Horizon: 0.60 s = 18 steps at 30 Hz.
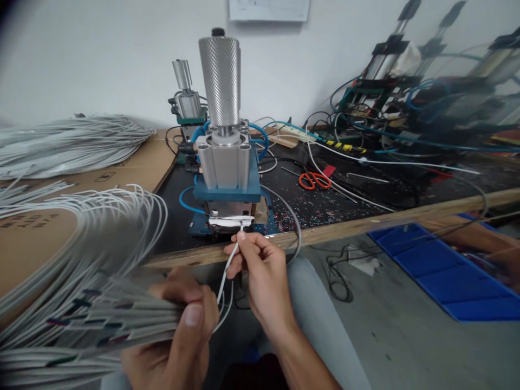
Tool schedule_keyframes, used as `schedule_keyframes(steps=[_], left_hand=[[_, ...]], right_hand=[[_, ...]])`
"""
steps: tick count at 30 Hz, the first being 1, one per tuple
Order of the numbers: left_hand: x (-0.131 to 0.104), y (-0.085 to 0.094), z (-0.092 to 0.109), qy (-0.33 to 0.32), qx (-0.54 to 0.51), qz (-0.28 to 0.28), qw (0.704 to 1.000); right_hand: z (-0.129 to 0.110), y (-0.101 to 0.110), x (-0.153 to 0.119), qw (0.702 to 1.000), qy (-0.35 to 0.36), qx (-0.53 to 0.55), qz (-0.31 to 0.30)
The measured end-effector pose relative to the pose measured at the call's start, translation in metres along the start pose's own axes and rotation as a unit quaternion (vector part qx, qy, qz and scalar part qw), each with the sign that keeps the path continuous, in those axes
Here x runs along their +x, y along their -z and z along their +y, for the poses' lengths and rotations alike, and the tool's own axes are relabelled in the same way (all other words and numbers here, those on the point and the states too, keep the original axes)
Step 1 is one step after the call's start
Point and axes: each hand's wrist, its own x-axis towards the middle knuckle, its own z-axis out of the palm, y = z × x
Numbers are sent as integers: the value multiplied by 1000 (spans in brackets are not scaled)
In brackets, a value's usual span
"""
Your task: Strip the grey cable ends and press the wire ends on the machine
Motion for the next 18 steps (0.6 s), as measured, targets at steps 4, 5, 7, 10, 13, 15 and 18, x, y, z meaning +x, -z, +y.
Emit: schedule_keyframes(steps=[4, 5, 7, 10, 13, 15, 18], left_hand=[[1, 1, 3, 2, 11, -27, 1000], [1, 1, 3, 3, 8, -26, 1000], [0, 1, 1, 2, -3, -20, 1000], [0, 1, 0, 2, -6, -19, 1000], [3, 3, 2, 7, 16, -21, 1000], [4, 4, 4, 13, 24, -28, 999], [4, 4, 4, 2, 2, -32, 999]], right_hand=[[-1, -4, 1, 1000, -4, 14, -3], [-1, -5, 1, 1000, -4, 15, -3], [-2, -7, 2, 1000, -9, 20, 0], [-3, -10, 4, 999, -25, 41, 8], [-4, -12, 5, 997, -40, 64, 15], [-4, -13, 5, 996, -45, 75, 15], [-4, -15, 6, 994, -51, 94, 14]])
